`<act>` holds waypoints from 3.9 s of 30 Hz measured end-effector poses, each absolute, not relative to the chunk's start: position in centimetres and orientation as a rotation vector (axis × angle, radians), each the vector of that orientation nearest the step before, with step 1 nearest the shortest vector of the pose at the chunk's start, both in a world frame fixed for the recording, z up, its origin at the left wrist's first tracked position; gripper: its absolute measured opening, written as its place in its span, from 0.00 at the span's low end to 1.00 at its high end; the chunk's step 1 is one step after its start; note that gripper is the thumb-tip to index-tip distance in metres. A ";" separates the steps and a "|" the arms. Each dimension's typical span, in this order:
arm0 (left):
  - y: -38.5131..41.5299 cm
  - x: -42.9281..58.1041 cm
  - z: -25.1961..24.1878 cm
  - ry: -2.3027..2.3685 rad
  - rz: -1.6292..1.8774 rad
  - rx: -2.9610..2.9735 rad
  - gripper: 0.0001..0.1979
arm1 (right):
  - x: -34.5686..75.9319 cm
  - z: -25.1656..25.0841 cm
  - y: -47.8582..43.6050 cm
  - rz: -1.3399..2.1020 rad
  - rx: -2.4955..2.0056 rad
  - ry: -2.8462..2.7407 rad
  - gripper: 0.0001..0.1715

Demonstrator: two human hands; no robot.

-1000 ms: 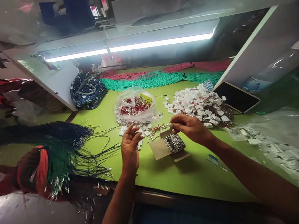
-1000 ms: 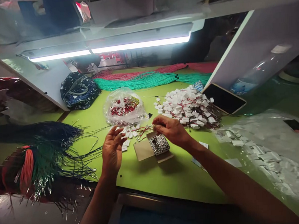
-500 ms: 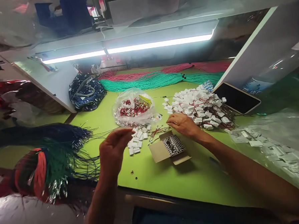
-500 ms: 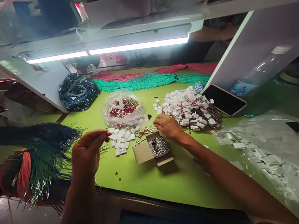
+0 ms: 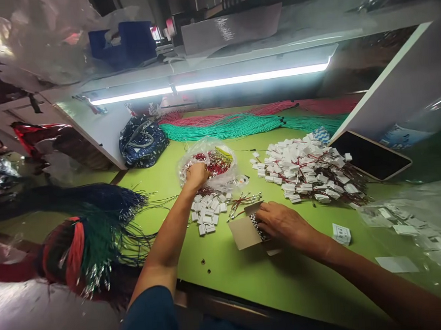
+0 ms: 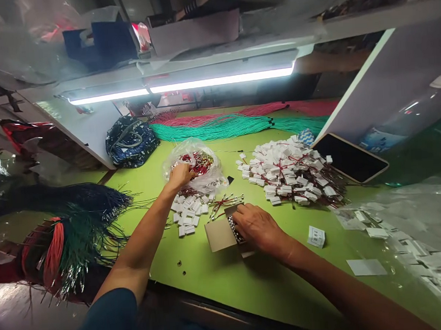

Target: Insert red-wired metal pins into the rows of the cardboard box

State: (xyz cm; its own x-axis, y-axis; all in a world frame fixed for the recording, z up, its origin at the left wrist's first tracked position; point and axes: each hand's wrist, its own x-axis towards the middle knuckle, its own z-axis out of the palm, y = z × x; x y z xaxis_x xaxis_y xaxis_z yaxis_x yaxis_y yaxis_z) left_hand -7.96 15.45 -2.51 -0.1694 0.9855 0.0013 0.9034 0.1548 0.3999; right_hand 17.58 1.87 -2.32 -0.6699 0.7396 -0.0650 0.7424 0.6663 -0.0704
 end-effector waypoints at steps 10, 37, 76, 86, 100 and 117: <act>14.6 -9.1 -2.7 1.888 0.898 1.796 0.06 | 17.9 -3.5 2.3 -0.333 1.157 3.021 0.08; 4.0 -6.4 2.1 0.993 1.701 0.464 0.06 | 17.8 -1.4 1.8 -0.272 1.230 2.986 0.12; 0.5 -2.5 -1.7 1.024 1.740 0.473 0.18 | 16.1 -1.0 0.5 -1.866 1.462 3.300 0.06; -1.1 0.0 -1.7 0.927 1.687 0.533 0.17 | 14.5 -1.2 -1.0 -2.446 1.600 2.610 0.14; -3.4 -0.4 -2.1 1.102 1.195 1.085 0.16 | 17.9 1.0 -0.4 -2.543 1.625 2.661 0.10; -3.9 -0.5 -2.2 1.362 1.350 2.033 0.10 | 17.0 0.1 -1.2 -2.301 1.745 2.760 0.05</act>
